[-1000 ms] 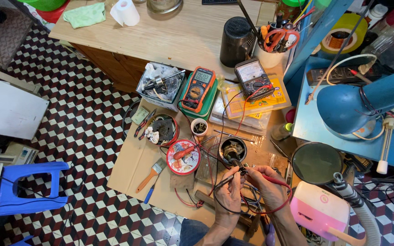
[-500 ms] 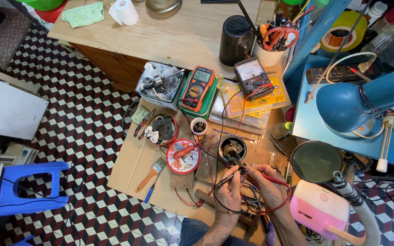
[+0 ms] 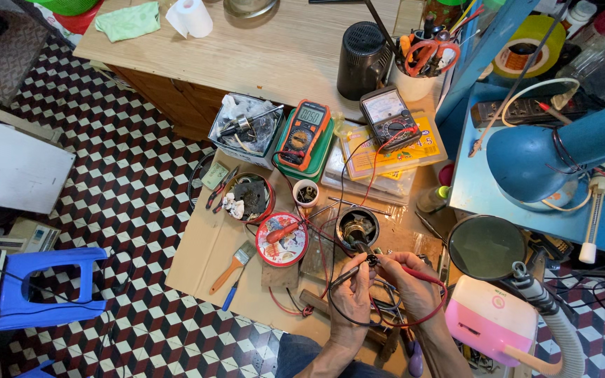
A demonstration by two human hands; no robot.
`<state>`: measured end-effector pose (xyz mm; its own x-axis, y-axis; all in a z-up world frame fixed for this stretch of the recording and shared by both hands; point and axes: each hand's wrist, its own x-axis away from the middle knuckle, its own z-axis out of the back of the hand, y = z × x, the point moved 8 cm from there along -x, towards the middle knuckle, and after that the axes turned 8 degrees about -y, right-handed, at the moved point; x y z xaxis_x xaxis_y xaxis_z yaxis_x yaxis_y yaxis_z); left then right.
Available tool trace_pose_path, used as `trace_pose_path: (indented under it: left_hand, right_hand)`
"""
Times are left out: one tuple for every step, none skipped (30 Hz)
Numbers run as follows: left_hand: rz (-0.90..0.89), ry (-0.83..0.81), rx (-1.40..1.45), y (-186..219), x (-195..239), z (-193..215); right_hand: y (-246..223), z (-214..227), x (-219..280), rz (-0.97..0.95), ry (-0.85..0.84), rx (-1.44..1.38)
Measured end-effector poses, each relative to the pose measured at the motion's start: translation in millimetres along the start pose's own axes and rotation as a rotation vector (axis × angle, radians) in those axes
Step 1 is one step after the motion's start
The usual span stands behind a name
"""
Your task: The person uses a magnifying glass and a soldering iron to work on a small electronic component. They then use a multimeter to test the component and connect it to a microphone.
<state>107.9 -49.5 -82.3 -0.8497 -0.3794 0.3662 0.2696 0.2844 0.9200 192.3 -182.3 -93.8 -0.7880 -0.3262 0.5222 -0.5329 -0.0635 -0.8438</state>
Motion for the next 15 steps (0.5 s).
trace_pose_path:
  left_hand:
    - [0.003,-0.007,0.009,-0.2,-0.1,-0.4]
    - [0.005,-0.013,0.017,-0.4,-0.1,-0.8]
    - [0.007,-0.014,0.022,-0.3,-0.1,-0.9]
    - [0.008,-0.015,0.026,-0.1,-0.2,-0.9]
    - [0.009,-0.015,0.030,0.2,-0.3,-0.9]
    - [0.010,-0.015,0.024,0.7,-0.3,-0.9]
    - [0.010,-0.016,0.018,1.2,-0.3,-0.9]
    - [0.012,-0.016,0.012,1.5,0.1,-0.8]
    - [0.003,-0.017,0.013,2.3,0.4,-0.6]
    - [-0.006,-0.017,0.015,3.2,0.6,-0.8]
    - [-0.015,-0.018,0.017,3.9,0.8,-1.1]
    - [-0.007,-0.018,0.014,3.4,0.8,-1.0]
    - [0.001,-0.018,0.012,2.7,0.8,-1.0]
    - [0.009,-0.018,0.009,2.0,0.7,-1.0]
    - [0.012,-0.017,0.009,1.5,0.6,-0.9]
  right_hand:
    - [-0.5,-0.6,0.3,-0.001,-0.002,-0.001]
    - [-1.0,-1.3,0.6,-0.001,-0.005,-0.001]
    - [-1.2,-1.4,0.9,-0.007,-0.002,-0.002]
    - [-1.4,-1.4,1.2,-0.013,0.001,-0.002]
    - [-1.6,-1.5,1.5,-0.019,0.004,-0.002]
    - [-2.1,-1.9,1.6,-0.019,0.003,-0.004]
    - [-2.7,-2.3,1.5,-0.019,0.003,-0.005]
    - [-2.8,-2.7,1.7,-0.019,0.003,-0.007]
    - [-2.9,-3.3,2.0,-0.017,-0.001,-0.009]
    - [-3.2,-3.5,2.2,-0.014,-0.004,-0.011]
    - [-3.5,-3.6,2.3,-0.011,-0.008,-0.013]
    - [-3.5,-3.8,2.3,-0.011,-0.011,-0.018]
    - [-3.3,-4.0,2.2,-0.011,-0.014,-0.022]
    - [-3.1,-4.1,2.0,-0.011,-0.017,-0.027]
    - [-2.7,-3.8,1.8,-0.012,-0.014,-0.025]
